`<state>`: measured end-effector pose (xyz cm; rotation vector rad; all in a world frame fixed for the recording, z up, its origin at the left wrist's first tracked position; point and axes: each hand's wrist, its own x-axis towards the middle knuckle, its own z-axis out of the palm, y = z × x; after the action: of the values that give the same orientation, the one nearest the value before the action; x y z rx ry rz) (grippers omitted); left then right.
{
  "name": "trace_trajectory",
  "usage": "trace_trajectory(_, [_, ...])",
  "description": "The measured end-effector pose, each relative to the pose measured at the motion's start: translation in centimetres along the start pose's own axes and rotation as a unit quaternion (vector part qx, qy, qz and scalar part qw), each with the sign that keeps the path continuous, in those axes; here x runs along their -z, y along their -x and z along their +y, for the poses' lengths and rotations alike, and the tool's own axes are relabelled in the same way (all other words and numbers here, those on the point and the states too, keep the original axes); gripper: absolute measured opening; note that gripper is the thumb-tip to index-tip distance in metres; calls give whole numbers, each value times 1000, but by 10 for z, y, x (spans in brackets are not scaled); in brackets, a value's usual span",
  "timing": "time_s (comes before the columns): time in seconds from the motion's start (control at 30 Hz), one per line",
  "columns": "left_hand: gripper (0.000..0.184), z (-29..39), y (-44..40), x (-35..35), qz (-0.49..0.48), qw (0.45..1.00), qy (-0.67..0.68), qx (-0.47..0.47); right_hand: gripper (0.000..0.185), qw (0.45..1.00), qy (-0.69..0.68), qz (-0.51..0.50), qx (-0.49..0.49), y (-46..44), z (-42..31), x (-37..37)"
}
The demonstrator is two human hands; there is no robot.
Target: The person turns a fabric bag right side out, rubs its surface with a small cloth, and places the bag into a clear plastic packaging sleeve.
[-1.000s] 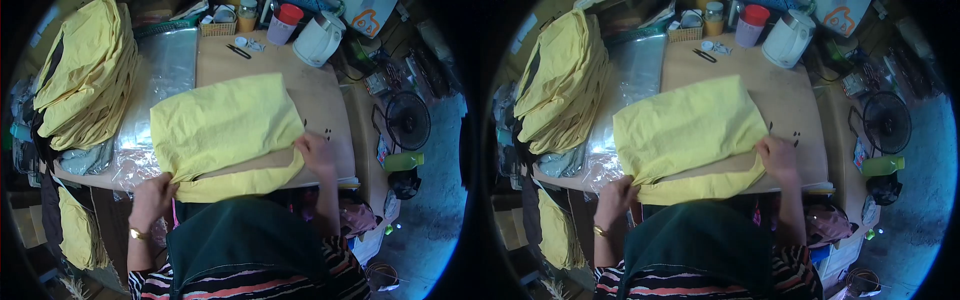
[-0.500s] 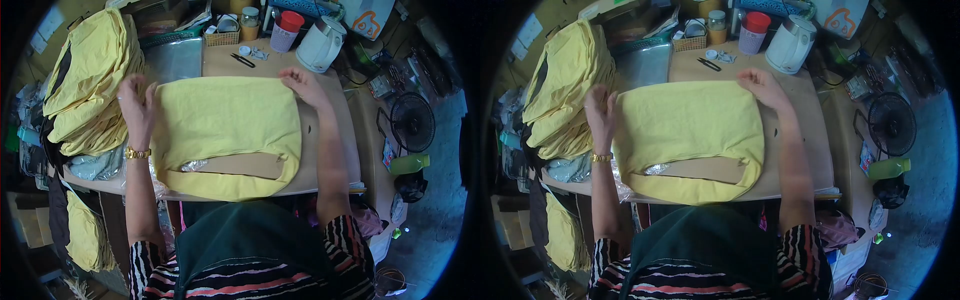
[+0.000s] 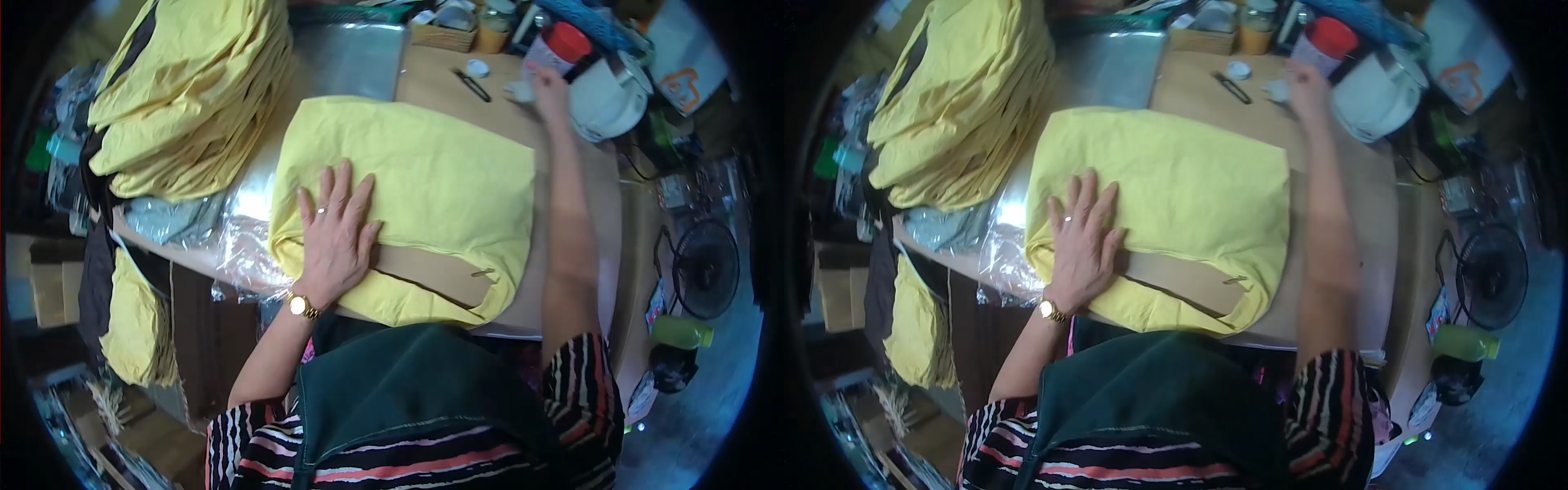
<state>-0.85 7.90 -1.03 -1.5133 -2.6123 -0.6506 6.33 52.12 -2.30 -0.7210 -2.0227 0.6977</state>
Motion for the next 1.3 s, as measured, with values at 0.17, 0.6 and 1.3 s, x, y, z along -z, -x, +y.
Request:
trace_trajectory(0.17, [64,-12,2,-19,-36,999,0,-12,5,951,-159,-220,-149,85,-130,75])
trace_trajectory(0.6, [59,-17,3,-28,-35,999,-12,-12,11,934,38,-297,195,229,-211,-18])
trace_trajectory(1.3, [61,-16,3,-29,-20,1000,2,-6,11,896,43,-323,301,244,-196,-39])
